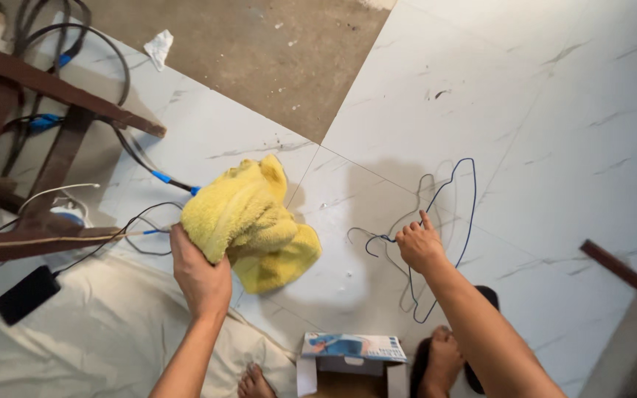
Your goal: The person installs a red wall-mounted fan by adjusting its position and plugging it into a wall socket, then turns it on. Afterwards, they remove a yellow towel from a hanger, fold it, and place it on a desk.
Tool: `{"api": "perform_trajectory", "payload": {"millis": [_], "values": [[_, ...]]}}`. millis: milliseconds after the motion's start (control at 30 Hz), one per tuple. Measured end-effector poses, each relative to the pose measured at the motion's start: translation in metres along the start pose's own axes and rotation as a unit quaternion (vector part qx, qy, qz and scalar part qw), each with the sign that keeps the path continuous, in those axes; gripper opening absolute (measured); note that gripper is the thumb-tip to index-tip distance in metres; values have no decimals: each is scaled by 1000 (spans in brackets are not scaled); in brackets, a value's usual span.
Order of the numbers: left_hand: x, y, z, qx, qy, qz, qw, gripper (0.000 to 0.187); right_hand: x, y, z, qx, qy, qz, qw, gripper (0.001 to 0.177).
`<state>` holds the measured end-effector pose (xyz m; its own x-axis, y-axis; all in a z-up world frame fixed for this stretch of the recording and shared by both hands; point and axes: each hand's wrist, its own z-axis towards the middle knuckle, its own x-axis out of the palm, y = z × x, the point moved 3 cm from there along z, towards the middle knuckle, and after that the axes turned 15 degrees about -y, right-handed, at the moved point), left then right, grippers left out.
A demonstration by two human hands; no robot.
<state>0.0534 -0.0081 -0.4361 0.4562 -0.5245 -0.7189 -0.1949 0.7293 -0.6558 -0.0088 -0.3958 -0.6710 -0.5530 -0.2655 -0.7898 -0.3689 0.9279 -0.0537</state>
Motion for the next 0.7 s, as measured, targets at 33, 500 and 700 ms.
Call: {"api": "perform_trajectory", "payload": {"millis": [33, 500, 700], "values": [[8, 6, 1, -3, 8, -4, 1000, 50, 12, 4, 6, 0, 13, -4, 1000, 33], [86, 44, 4, 48, 23, -48, 997, 56, 84, 32, 60, 30, -67, -107, 992, 53], [76, 33, 2, 54, 40, -43, 997, 57, 91, 22, 52, 13, -122, -23, 992, 24]]}}
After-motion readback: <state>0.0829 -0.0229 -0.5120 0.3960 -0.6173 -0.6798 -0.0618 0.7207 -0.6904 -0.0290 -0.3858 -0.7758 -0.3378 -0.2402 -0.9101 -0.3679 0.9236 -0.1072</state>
